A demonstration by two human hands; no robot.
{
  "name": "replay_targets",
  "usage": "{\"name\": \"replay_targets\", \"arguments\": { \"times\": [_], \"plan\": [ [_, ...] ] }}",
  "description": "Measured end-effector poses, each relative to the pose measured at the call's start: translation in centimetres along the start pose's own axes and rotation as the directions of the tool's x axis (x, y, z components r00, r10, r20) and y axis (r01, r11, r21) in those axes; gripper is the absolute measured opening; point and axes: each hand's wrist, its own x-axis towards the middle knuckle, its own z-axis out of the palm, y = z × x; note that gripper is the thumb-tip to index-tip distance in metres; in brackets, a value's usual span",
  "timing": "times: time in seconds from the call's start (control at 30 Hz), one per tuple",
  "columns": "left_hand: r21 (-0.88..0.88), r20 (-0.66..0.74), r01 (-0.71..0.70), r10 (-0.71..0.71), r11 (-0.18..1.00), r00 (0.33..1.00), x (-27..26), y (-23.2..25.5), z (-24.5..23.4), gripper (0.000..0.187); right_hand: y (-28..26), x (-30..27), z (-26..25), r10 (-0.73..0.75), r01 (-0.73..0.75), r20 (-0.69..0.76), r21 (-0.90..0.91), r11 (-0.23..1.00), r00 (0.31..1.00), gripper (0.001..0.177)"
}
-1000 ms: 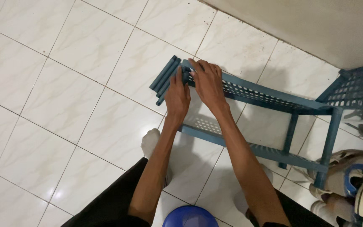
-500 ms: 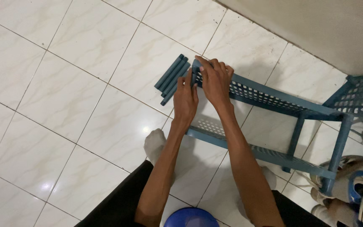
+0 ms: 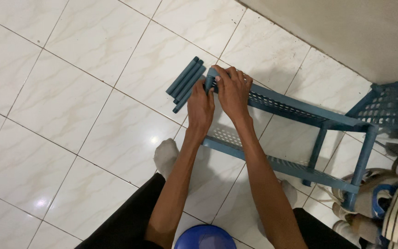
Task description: The person assembles a blue plastic shoe rack by inserting cylindrical legs into the perforated shelves. They attach multiple legs to each shelf and stack the shelves to form a multi-tier rack.
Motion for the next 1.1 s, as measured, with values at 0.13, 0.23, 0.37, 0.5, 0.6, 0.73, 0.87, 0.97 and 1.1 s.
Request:
{"name": "replay_targets", "arguments": {
  "times": [0.13,0.23,0.37,0.5,0.6,0.73,0.87,0.97,1.1],
  "plan": [
    [0.205,0.051,0.102,-0.115,0.973,0.992,-1.0,0.1,0.7,0.028,0.0,0.0,-0.1,-0.007,0.007,0.004,-0.014,1.000,1.000,0.030],
    [0.331,0.054,0.168,-0.196,0.929,0.979,-1.1,0.3,1.5,0.032,0.2,0.1,0.0,-0.008,0.008,0.002,-0.009,1.000,1.000,0.030],
    [0.371,0.118,0.172,-0.230,0.912,0.966,-0.8,-0.2,1.8,0.039,0.7,0.1,0.0,-0.015,0.014,0.033,0.014,1.000,0.999,0.031],
    [0.321,0.150,0.170,-0.228,0.932,0.962,-0.3,-0.5,1.6,0.041,0.9,0.4,0.1,0.004,-0.007,0.075,0.040,0.999,0.997,0.032],
    [0.280,0.192,0.207,-0.266,0.938,0.945,0.0,-0.5,1.4,0.042,1.1,0.4,0.0,0.020,-0.025,0.094,0.056,0.998,0.995,0.033],
    [0.195,0.251,0.278,-0.322,0.941,0.913,0.3,-0.9,1.2,0.045,1.1,0.5,-0.1,0.032,-0.040,0.108,0.067,0.997,0.994,0.032],
    [0.133,0.258,0.259,-0.286,0.957,0.923,0.5,-1.8,1.3,0.049,1.1,0.6,-0.3,0.048,-0.056,0.142,0.053,0.997,0.989,0.033],
    [0.000,0.339,0.319,-0.300,0.948,0.892,1.0,-2.9,1.0,0.056,1.1,0.5,-0.4,0.042,-0.049,0.142,0.043,0.998,0.989,0.033],
    [-0.187,0.429,0.417,-0.308,0.889,0.849,1.7,-4.0,1.1,0.059,1.2,0.5,-0.4,0.026,-0.032,0.129,0.048,0.998,0.991,0.035]
  ]
}}
